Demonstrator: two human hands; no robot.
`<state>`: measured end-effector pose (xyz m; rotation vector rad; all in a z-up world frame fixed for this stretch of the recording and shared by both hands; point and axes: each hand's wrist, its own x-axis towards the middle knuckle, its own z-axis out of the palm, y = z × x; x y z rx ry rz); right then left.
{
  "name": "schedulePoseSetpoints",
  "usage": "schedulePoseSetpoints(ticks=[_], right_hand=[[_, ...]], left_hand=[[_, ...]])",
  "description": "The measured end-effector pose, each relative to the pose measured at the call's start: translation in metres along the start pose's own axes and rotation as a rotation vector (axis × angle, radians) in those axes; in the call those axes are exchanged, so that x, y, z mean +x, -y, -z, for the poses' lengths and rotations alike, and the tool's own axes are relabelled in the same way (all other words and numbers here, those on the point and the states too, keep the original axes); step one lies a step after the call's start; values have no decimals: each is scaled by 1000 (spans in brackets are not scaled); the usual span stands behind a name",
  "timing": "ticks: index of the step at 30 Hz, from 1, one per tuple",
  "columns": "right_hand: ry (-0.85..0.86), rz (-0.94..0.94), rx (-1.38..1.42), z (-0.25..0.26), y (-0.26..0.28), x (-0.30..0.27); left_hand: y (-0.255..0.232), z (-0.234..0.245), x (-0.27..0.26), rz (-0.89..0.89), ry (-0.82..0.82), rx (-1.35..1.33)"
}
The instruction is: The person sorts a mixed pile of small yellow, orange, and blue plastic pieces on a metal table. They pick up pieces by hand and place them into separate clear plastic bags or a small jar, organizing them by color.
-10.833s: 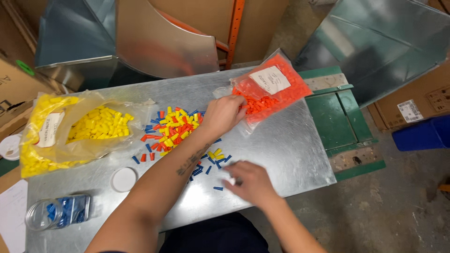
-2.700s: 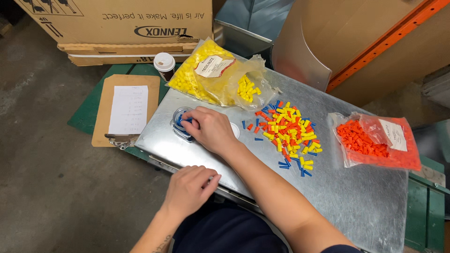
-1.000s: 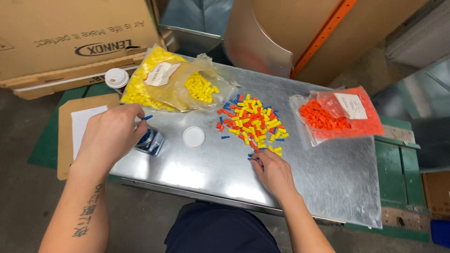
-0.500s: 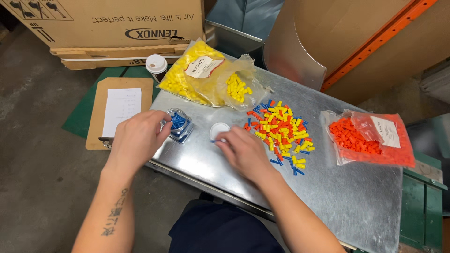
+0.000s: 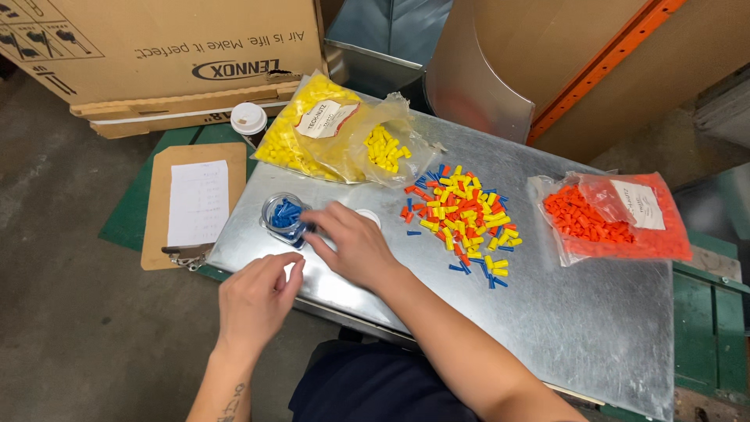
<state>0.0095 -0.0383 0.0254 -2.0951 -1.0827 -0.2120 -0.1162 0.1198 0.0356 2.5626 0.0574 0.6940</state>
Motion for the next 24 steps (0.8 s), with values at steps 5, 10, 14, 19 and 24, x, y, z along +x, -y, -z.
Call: schedulePoseSetpoints(ticks=[5,10,14,19,24], right_hand=[[-7,-154,-40,20,-34,-77],[-81,-327,-134,56,-53,-141],[-146,-455,-240,76,-61,-179],[-229,-559,-299,103,-57,-198],[-313,-652,-333,113,-68,-216]], left_hand=[[-4,-21,12,-46,65,-7],[-28,-62,42,-166,165,-54],[-49,-116,63,-294,338,-17],[-74,-175,89,-411,460,-69],[-81,-220,102,-476,546,84]])
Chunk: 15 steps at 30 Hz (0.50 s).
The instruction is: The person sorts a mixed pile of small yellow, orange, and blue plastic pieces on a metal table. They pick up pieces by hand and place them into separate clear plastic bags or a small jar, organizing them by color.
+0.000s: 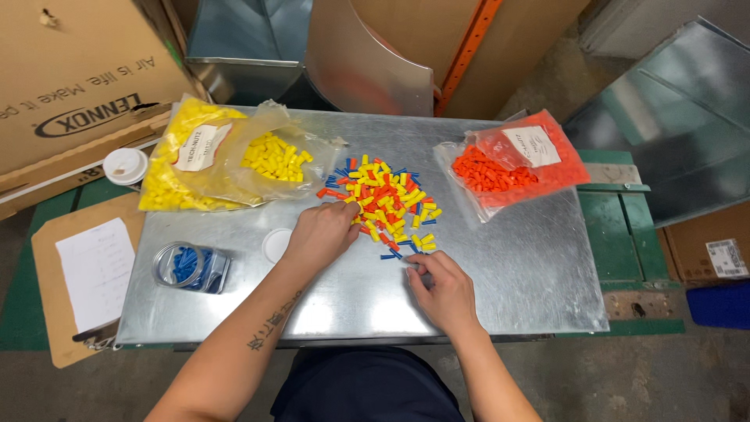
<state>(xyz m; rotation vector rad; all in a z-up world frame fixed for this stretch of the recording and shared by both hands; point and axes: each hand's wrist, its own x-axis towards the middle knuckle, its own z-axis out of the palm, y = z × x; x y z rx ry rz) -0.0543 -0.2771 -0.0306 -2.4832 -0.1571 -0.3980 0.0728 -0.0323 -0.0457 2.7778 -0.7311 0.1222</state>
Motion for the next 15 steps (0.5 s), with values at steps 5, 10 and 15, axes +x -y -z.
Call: schedulePoseSetpoints(ticks=[5,10,15], right_hand=[[27,8,-36,-1,7,28],[130,28,-115,-13,14,66],[331,-11,-135,-20,23,92]], left_hand=[[-1,0,15,-8,57,15],[7,-1,15,15,94,55],[11,7,11,8,142,70]])
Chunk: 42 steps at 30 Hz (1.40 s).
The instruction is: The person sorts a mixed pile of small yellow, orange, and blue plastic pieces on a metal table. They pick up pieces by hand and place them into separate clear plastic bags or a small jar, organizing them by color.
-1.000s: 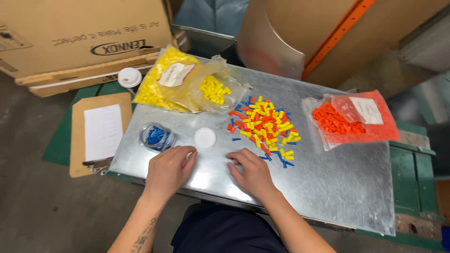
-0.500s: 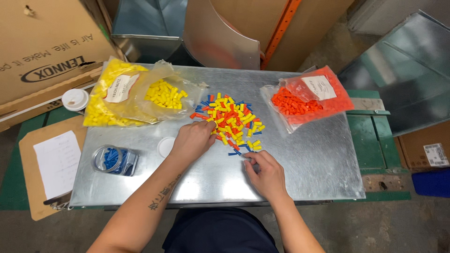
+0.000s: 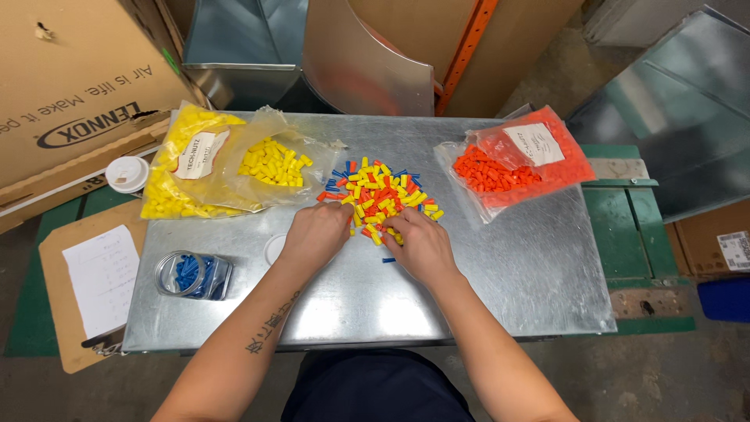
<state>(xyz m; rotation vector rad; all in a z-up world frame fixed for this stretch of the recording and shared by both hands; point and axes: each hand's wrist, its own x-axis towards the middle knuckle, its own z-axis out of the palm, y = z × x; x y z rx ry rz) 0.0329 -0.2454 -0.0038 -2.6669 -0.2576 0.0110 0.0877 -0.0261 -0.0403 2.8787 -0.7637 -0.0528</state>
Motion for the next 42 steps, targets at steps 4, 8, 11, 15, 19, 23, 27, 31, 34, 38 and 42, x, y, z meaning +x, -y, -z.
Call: schedulePoseSetpoints(ticks=[4,8,11,15,19,23,27,31,34,38,42], right_hand=[[40,1,-21,1,-2,1],[-220,44,70,2,-29,0],[-399,-14,19,21,-71,3],[-496,-229,-83,61,-111,1],[-470,-395,-79,59,-165,0],[-490,-476,-44,57,-176,0],[-539,-470,35,55,-177,-12],[-590,-472,85,53,-165,-40],[-597,-427,156,41,-161,-68],[-547,-424,172,31,-145,-102],[-536,-435,151,26,-140,-129]], left_hand=[[2,5,-4,28,-8,-14],[3,10,-8,62,12,-75],[-1,16,-6,85,43,-95],[-6,20,-6,160,111,-85],[-16,36,-5,186,156,-80],[-24,50,-2,195,221,-46],[-41,69,4,230,193,-63],[-73,72,39,208,169,-162],[-110,68,80,115,118,-311],[-145,31,134,-75,6,-388],[-170,-16,189,-140,-51,-402]])
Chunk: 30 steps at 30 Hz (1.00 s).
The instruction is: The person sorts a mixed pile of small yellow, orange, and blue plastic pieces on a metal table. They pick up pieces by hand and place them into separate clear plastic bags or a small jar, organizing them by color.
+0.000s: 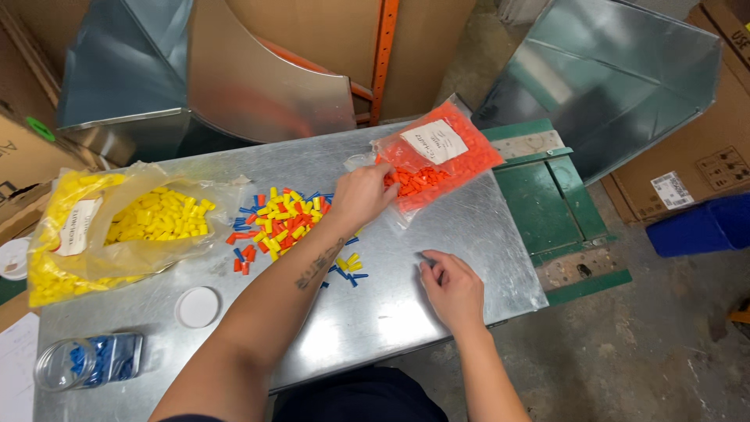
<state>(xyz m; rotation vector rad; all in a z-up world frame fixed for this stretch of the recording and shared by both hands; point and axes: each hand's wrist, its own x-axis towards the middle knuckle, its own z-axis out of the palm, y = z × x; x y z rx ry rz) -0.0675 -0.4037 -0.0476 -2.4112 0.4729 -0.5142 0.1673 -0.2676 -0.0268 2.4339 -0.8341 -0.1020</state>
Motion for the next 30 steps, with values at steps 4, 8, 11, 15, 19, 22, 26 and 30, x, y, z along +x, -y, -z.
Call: schedulePoseSetpoints(ticks=[4,8,11,15,19,22,26,30], right_hand=[[0,-4,-27,5,-12,-9],[3,34,-25,9,-10,-9],[-9,124,19,10,-1,-5],[6,219,67,4,18,0],[89,264,91,-15,32,4],[165,339,95,-30,45,10],[241,409,54,-40,72,19],[262,427,-17,-46,86,29]], left_hand=[[-18,-11,31,-2,12,-22],[-31,-11,43,-64,-10,26],[-38,4,27,-65,-23,-6],[-44,29,-37,-86,-65,-175],[-23,42,-122,-30,-74,-140],[17,52,-175,34,-137,-137],[64,88,-224,329,-267,81],[85,112,-241,612,-136,211]])
